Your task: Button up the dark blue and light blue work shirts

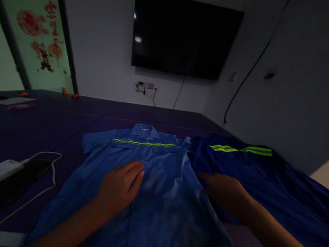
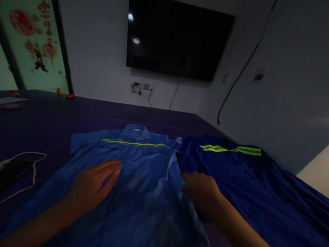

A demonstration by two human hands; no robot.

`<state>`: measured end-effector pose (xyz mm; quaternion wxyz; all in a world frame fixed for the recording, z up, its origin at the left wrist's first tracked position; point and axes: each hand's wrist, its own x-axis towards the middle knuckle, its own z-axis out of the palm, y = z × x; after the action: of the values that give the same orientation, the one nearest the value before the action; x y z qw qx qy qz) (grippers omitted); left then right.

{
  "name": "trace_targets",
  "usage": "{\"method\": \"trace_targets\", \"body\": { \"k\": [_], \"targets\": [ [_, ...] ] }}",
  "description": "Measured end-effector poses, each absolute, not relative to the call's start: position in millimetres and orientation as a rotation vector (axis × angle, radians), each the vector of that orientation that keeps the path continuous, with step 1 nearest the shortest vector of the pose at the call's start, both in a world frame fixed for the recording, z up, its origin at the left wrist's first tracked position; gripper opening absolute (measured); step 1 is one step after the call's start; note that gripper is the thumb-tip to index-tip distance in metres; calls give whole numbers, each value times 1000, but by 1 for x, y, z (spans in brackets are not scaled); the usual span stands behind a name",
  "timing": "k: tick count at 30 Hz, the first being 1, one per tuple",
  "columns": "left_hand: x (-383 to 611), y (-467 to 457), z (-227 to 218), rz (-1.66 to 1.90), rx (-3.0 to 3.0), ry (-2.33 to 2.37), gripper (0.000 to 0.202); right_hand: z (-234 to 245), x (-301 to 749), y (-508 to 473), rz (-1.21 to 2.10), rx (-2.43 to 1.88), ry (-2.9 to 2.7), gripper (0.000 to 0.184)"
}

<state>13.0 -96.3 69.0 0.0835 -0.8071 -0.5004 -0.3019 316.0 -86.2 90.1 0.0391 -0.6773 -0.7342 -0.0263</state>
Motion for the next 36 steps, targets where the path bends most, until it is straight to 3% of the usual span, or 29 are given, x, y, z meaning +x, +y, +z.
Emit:
{"method": "trace_targets", "body": {
  "k": [3,6,15,25,36],
  "targets": [
    [48,-13,70,-945,-2393,-1733,34,100,262,-21,166,-1733,-2331,35],
    [57,57,40,-984,-2215,-2125,29,82,206,48,412,-1677,-2163,38],
    [54,134,-4,-965,-1925,-2386,36,5,133,143,244,-1813,-1830,31],
    [47,164,-13,-1048,-2113,-2314,21,-12,146,171,262,-1710,-1864,24],
    [36,180,-22,-1574,-2243,-2070,18,-20,149,181,275,-1546,-1839,23]
  ]
}}
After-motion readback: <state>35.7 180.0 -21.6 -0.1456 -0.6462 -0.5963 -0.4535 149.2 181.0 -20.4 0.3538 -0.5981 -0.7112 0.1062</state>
